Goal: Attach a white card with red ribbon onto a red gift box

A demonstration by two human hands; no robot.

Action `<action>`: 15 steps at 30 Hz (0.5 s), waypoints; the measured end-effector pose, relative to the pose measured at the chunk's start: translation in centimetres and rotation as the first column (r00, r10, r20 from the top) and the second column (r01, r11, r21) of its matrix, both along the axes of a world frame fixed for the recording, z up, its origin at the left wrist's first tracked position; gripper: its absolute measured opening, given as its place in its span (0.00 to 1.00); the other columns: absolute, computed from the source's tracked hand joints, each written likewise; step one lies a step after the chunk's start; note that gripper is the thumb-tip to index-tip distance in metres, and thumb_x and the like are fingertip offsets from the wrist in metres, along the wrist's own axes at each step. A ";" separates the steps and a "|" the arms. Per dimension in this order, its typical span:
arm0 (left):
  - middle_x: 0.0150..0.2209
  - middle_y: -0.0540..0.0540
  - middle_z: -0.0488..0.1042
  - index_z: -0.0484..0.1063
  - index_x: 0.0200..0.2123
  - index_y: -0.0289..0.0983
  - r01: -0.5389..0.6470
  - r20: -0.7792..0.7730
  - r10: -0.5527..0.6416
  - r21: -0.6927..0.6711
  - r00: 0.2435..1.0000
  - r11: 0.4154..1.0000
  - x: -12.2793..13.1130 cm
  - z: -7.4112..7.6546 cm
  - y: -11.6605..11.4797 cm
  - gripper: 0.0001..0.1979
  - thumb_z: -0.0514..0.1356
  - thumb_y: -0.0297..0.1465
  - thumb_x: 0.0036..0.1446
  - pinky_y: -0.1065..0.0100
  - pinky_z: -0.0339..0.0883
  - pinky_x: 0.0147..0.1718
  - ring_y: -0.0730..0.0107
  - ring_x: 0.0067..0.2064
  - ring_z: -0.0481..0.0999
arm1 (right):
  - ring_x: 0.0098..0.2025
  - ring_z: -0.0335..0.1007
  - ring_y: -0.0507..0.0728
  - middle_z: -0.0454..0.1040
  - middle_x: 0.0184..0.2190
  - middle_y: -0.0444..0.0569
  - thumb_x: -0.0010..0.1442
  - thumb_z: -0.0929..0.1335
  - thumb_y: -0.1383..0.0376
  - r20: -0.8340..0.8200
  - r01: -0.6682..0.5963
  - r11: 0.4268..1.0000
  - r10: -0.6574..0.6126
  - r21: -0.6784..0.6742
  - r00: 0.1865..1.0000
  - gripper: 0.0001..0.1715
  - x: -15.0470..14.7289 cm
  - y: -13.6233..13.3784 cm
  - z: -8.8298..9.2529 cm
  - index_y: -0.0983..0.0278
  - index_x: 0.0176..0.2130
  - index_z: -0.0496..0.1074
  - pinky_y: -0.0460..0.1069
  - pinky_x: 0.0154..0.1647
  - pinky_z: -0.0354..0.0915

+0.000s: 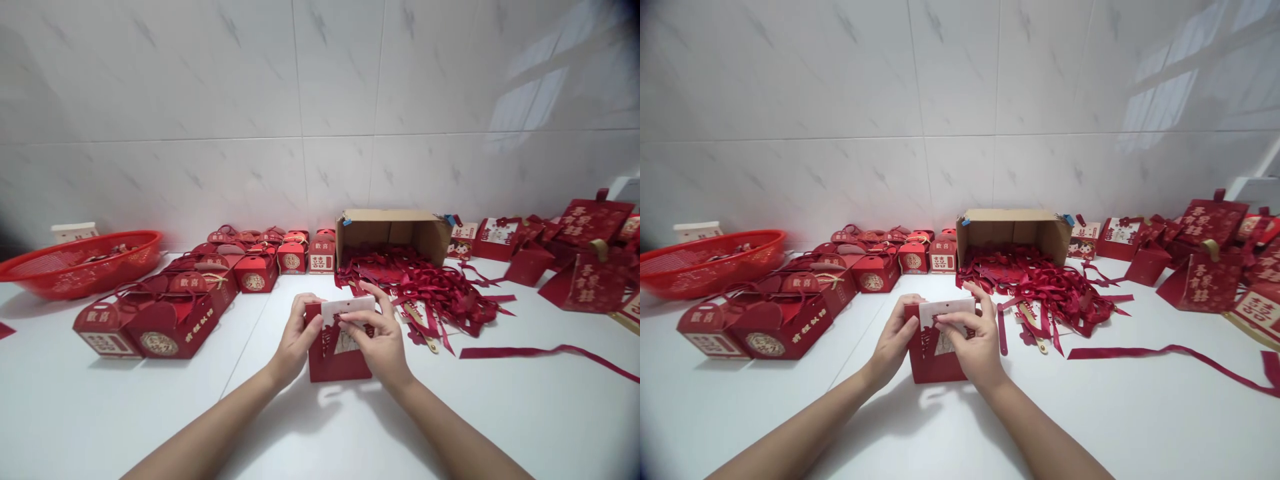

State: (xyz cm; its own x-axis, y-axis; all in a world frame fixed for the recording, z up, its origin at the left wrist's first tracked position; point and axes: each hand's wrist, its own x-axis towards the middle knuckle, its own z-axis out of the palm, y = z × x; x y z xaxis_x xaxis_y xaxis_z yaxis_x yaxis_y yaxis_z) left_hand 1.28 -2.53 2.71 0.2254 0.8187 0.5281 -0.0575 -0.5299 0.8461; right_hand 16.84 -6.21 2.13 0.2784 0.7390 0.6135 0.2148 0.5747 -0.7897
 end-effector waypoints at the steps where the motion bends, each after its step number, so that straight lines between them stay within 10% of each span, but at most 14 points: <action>1: 0.46 0.43 0.66 0.67 0.42 0.38 -0.009 -0.015 0.010 0.014 1.000 1.000 0.2 0.0 -0.1 0.12 0.57 0.38 0.58 0.64 0.65 0.45 0.61 0.48 0.68 | 0.60 0.56 0.63 0.58 0.59 0.46 0.50 0.73 0.62 0.005 0.002 1.000 -0.002 -0.008 1.000 0.02 0.0 0.0 0.0 0.54 0.29 0.79 0.59 0.57 0.58; 15: 0.37 0.48 0.67 0.59 0.43 0.39 0.103 -0.128 -0.105 -0.029 0.986 0.994 0.0 0.4 -0.3 0.11 0.54 0.37 0.60 0.69 0.66 0.37 0.69 0.36 0.69 | 0.55 0.63 0.62 0.68 0.52 0.50 0.52 0.71 0.64 -0.069 -0.089 0.996 0.088 -0.007 0.994 0.05 -0.1 0.0 0.5 0.56 0.32 0.79 0.59 0.53 0.64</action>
State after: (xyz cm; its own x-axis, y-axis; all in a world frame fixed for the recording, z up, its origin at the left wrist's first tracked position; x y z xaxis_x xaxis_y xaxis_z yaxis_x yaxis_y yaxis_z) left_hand 1.29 -2.85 3.16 0.3750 0.7985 0.4709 -0.0008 -0.5077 0.8615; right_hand 16.74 -6.25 2.61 0.2526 0.7686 0.5878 0.1083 0.5812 -0.8065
